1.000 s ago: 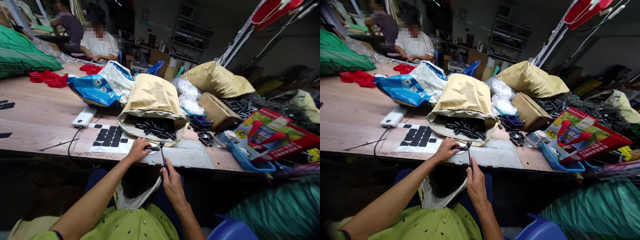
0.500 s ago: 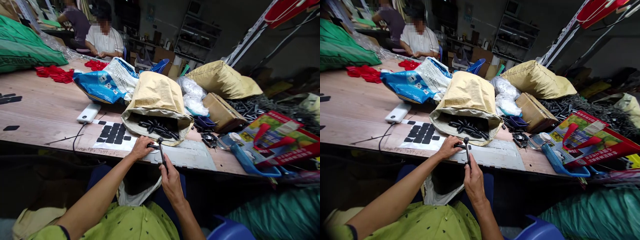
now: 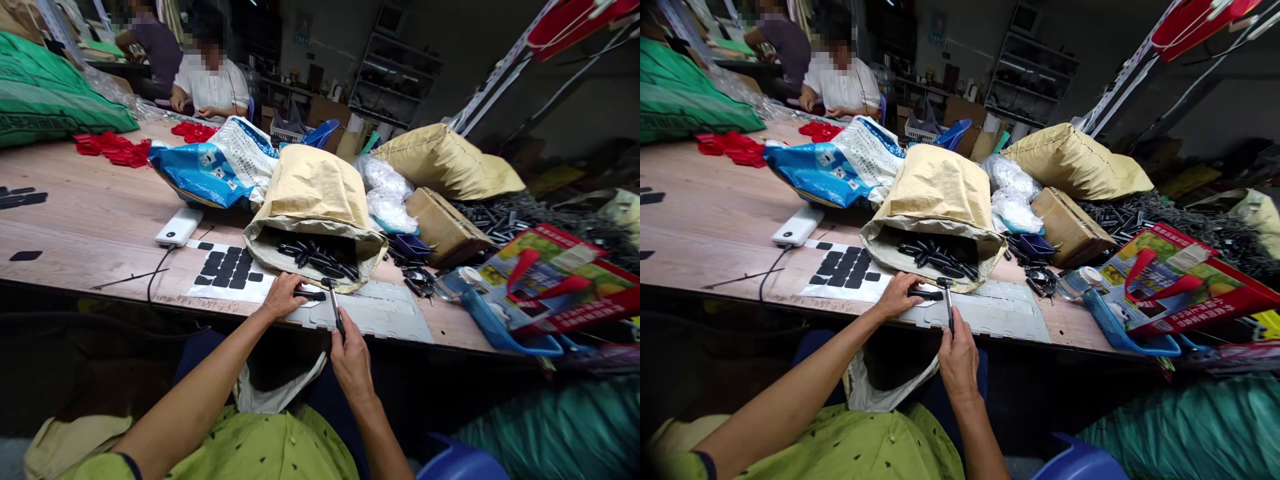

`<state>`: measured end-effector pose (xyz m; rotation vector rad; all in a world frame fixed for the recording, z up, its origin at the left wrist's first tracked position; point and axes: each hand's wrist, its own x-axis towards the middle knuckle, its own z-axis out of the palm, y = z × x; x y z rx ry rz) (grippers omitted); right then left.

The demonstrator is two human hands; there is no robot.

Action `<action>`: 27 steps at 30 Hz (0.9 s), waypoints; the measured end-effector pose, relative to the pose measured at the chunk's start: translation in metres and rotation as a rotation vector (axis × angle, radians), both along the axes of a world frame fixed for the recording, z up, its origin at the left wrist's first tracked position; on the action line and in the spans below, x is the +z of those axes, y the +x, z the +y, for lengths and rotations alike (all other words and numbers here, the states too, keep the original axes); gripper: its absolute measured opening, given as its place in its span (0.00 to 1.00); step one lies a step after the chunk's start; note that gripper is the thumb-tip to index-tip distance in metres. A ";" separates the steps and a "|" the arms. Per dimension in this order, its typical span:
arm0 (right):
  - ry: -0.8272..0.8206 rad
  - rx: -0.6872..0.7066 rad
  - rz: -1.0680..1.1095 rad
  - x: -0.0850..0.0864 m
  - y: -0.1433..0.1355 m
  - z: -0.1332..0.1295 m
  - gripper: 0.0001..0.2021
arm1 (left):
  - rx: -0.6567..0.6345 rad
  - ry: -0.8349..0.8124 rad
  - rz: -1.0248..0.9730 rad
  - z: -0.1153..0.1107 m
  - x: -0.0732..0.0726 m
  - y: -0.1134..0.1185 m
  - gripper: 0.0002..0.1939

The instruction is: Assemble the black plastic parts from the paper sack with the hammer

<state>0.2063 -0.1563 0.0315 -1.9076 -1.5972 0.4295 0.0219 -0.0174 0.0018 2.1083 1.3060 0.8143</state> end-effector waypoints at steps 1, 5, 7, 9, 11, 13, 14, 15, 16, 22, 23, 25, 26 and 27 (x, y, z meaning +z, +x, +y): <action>-0.048 -0.039 -0.060 0.001 0.002 0.000 0.26 | -0.008 0.006 0.010 0.001 -0.001 0.000 0.16; -0.203 -0.076 -0.223 0.006 0.004 0.000 0.26 | -0.028 0.014 0.031 0.002 -0.004 0.000 0.10; -0.240 -0.058 -0.260 0.008 0.002 0.000 0.26 | -0.031 0.015 0.032 0.002 -0.005 -0.001 0.09; -0.276 -0.044 -0.281 0.009 -0.002 -0.001 0.27 | -0.032 0.019 0.032 0.001 -0.005 -0.001 0.09; -0.310 -0.041 -0.291 0.009 -0.005 -0.003 0.28 | -0.035 0.024 0.033 0.001 -0.004 -0.001 0.09; -0.334 -0.048 -0.302 0.009 -0.007 -0.004 0.28 | -0.041 0.027 0.036 0.002 -0.004 -0.001 0.09; -0.340 -0.051 -0.312 0.009 -0.007 -0.004 0.28 | -0.043 0.028 0.039 0.002 -0.003 -0.001 0.09; -0.343 -0.053 -0.322 0.009 -0.007 -0.004 0.28 | -0.045 0.034 0.042 0.002 -0.002 -0.001 0.08; -0.343 -0.052 -0.332 0.008 -0.007 -0.005 0.28 | -0.050 0.046 0.045 0.000 0.000 0.000 0.08; -0.324 -0.050 -0.327 0.004 -0.006 -0.005 0.29 | -0.274 0.090 -0.033 -0.049 0.017 -0.007 0.10; -0.324 -0.050 -0.324 0.004 -0.006 -0.006 0.29 | -0.333 0.051 -0.045 -0.062 0.017 -0.010 0.11; -0.324 -0.050 -0.330 0.004 -0.006 -0.006 0.29 | -0.419 -0.041 -0.016 -0.088 0.010 -0.014 0.11; -0.325 -0.050 -0.338 0.005 -0.006 -0.006 0.29 | -0.432 -0.085 0.028 -0.098 0.003 -0.016 0.11; -0.327 -0.050 -0.346 0.005 -0.006 -0.006 0.29 | -0.421 -0.125 0.085 -0.106 -0.007 -0.017 0.11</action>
